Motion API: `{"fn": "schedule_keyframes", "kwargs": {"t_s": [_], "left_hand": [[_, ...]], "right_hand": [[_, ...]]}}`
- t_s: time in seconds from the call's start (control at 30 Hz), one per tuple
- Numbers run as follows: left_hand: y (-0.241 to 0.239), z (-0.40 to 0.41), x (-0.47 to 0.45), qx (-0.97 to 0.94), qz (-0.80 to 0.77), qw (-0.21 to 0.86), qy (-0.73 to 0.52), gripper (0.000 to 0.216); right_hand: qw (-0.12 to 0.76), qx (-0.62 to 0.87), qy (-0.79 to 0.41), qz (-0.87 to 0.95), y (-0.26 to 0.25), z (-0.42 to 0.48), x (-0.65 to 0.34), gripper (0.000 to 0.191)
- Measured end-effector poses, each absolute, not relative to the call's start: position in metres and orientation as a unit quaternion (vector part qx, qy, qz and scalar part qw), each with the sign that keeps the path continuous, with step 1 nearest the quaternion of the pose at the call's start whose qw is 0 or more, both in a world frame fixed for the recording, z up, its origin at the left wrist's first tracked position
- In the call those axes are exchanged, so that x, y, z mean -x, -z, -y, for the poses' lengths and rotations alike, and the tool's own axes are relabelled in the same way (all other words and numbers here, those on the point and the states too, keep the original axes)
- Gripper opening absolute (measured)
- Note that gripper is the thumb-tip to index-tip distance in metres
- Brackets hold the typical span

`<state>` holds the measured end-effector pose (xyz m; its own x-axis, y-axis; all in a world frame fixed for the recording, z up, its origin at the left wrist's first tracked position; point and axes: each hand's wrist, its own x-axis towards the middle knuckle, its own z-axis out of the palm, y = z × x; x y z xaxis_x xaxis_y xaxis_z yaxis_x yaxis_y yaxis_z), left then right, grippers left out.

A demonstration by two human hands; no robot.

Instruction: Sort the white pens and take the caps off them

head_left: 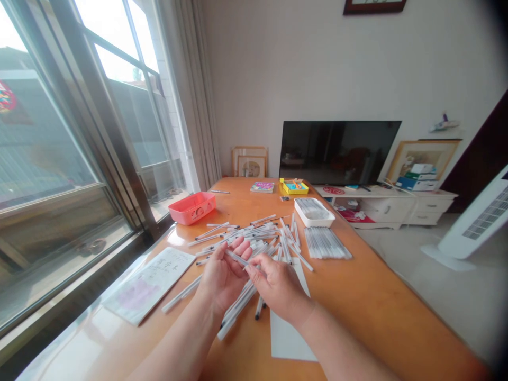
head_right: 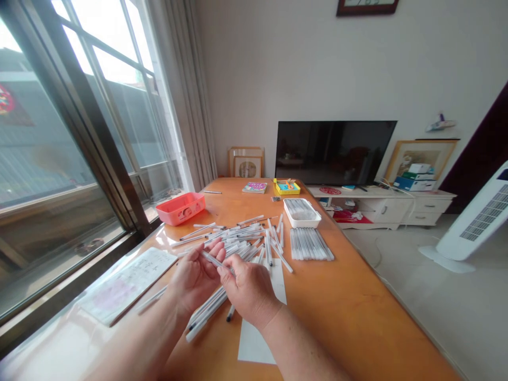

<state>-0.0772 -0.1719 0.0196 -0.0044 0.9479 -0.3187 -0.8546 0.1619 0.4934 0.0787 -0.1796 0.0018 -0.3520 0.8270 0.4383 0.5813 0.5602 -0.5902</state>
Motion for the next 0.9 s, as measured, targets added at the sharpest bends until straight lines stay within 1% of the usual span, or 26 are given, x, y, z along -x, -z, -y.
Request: {"fn": "schedule_keyframes", "kwargs": {"t_s": [0.13,0.37,0.53,0.63,0.73,0.83,0.9], "left_hand": [[-0.021,0.177,0.077,-0.078,-0.245,0.72,-0.644,0.025],[-0.023,0.18,0.071,-0.131,-0.146,0.733,-0.651,0.018],[-0.018,0.173,0.071,-0.123,-0.152,0.735,-0.649,0.019],[-0.017,0.169,0.077,-0.119,-0.174,0.731,-0.649,0.021],[-0.02,0.167,0.088,-0.126,-0.185,0.715,-0.662,0.024],[-0.022,0.165,0.099,-0.119,-0.182,0.689,-0.692,0.03],[-0.021,0.164,0.105,-0.113,-0.174,0.685,-0.698,0.032]], "right_hand": [[0.386,0.42,-0.166,0.805,-0.005,0.186,-0.072,0.023],[0.413,0.392,-0.188,0.8,-0.004,0.189,-0.067,0.018],[0.406,0.403,-0.218,0.791,-0.005,0.187,-0.067,0.019],[0.39,0.415,-0.246,0.784,-0.008,0.186,-0.07,0.022],[0.376,0.406,-0.314,0.772,-0.008,0.183,-0.076,0.027],[0.369,0.379,-0.445,0.723,-0.004,0.176,-0.083,0.034],[0.36,0.385,-0.526,0.668,0.0,0.17,-0.087,0.03]]}}
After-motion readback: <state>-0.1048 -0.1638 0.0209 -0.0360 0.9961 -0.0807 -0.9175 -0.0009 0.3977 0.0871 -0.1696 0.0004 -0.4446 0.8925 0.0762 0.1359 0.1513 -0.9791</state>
